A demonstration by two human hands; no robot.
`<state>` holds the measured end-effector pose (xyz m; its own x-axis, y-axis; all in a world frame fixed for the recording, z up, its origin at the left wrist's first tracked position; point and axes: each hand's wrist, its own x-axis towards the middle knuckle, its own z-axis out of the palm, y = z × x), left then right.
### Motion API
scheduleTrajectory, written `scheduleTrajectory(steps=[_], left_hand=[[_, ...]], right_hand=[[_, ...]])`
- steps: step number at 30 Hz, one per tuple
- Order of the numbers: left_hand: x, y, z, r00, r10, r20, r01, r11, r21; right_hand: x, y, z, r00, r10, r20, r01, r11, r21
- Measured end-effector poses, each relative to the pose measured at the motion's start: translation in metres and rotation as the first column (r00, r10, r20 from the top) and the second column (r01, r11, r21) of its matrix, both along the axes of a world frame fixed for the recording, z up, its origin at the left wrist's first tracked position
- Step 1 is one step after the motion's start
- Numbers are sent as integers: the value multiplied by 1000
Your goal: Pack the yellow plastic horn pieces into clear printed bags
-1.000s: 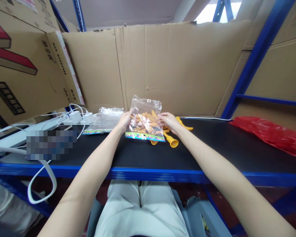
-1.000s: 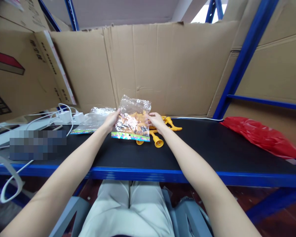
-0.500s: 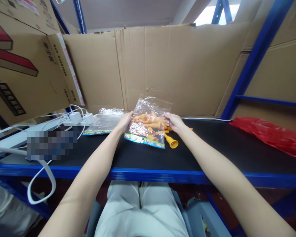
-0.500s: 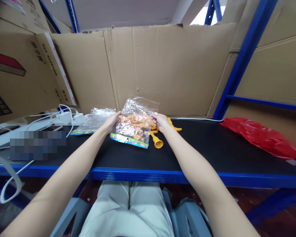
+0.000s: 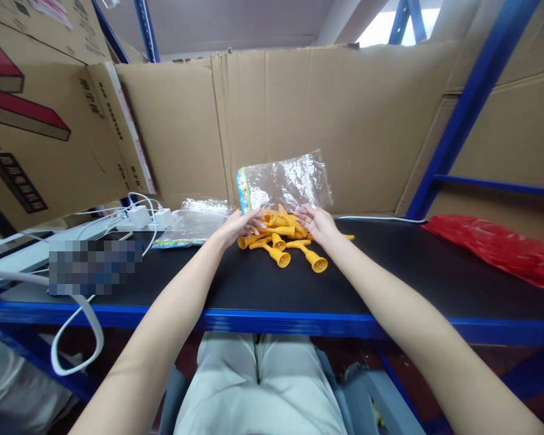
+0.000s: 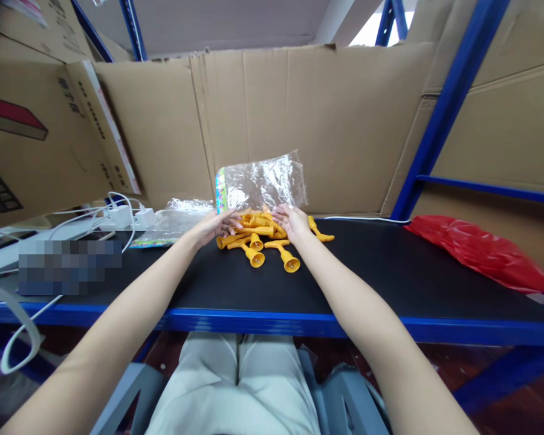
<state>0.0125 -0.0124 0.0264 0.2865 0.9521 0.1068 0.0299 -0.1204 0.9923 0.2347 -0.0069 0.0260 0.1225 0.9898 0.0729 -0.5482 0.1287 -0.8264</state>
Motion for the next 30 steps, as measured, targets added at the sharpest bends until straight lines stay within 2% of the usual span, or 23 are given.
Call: scheduleTrajectory(steps=[3, 9, 11, 12, 13, 14, 16, 18, 19, 20, 22, 25, 28, 30], left_hand=[[-1, 3, -5, 999, 35, -16, -35, 999, 25], [-2, 4, -7, 998, 31, -54, -30, 999, 31], [-2, 7, -8, 995, 86, -58, -80, 992, 96], [-3, 10, -9, 988, 148, -50, -139, 977, 160], [-4, 13, -10, 973, 227, -39, -211, 946, 248], [-5, 17, -12, 950, 310, -32, -279, 892, 356], [-8, 21, -14, 895, 442, -67, -316, 731, 605], [-9, 18, -14, 836, 518, -180, -177, 566, 806], [-8, 15, -14, 798, 546, -255, -71, 506, 860], [-6, 10, -12, 752, 571, -329, 30, 469, 883], [2, -3, -8, 654, 605, -454, 193, 447, 873], [15, -18, 2, 572, 612, -547, 332, 437, 836], [24, -25, 11, 552, 598, -582, 383, 438, 813], [26, -26, 18, 556, 606, -569, 368, 434, 822]], right_hand=[[-1, -2, 0, 999, 31, 36, -30, 999, -30], [1, -1, 0, 999, -36, 19, 37, 996, -75], [3, 1, 1, 999, -23, -25, 22, 998, -52], [5, 1, 1, 999, -23, -42, 22, 999, -41], [8, 2, 2, 998, -31, -52, 29, 999, -35], [10, 3, 3, 997, -46, -56, 44, 999, -33], [16, 4, 5, 995, -86, -55, 84, 996, -34], [20, 5, 7, 992, -121, -47, 120, 992, -33], [21, 4, 8, 990, -132, -42, 131, 991, -30], [22, 4, 9, 990, -136, -36, 135, 990, -28], [23, 4, 11, 991, -133, -21, 133, 991, -29], [24, 4, 13, 993, -117, 1, 117, 993, -18], [26, 4, 14, 993, -111, 30, 110, 993, 36], [27, 5, 14, 994, -99, 46, 95, 993, 75]])
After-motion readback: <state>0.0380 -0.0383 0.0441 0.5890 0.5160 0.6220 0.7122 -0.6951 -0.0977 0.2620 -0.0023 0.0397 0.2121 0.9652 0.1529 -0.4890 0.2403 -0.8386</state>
